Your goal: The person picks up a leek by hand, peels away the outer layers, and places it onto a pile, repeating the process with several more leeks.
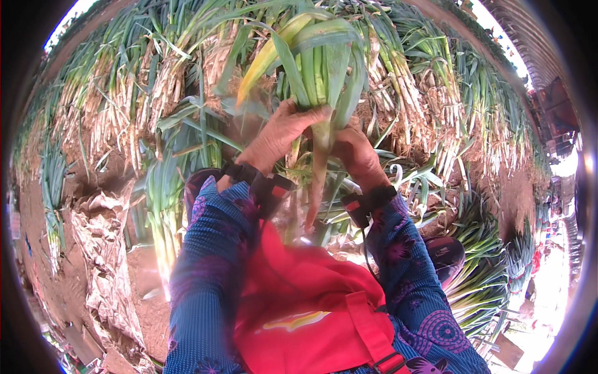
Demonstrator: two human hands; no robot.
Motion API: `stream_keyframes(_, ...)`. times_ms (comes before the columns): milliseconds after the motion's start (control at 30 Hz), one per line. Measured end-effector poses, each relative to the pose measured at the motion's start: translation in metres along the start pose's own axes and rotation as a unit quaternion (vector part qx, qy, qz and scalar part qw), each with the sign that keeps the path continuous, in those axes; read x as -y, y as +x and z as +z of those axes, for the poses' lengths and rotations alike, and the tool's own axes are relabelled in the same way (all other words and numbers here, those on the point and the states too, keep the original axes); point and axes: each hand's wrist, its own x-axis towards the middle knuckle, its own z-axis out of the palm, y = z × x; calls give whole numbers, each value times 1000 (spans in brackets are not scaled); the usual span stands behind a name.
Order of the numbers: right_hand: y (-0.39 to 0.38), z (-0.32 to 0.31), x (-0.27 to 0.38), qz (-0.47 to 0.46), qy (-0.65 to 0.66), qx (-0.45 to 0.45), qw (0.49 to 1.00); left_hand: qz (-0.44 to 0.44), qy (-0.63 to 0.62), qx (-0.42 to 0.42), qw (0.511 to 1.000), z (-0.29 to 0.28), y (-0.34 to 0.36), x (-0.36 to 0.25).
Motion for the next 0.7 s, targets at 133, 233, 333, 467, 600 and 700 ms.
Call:
stream_keyframes(133,-9,5,-7,7,-99,43,994,-38,-22,33,998,-9,7,-3)
stream_keyframes(233,-8,4,-18,-7,25,43,999,-28,-74,23,997,-11,10,-5)
stream_keyframes(333,-7,4,-25,14,97,71,993,-43,-71,48,995,-17,14,-9)
stream_keyframes(467,-5,5,-31,47,188,88,977,-47,-83,101,990,-19,16,-17)
stream_keyframes(600,-1,7,-31,59,154,61,984,-19,-56,123,991,-24,19,-19)
stream_keyframes(700,9,-2,-42,101,170,121,973,-8,-28,152,988,-32,25,-14)
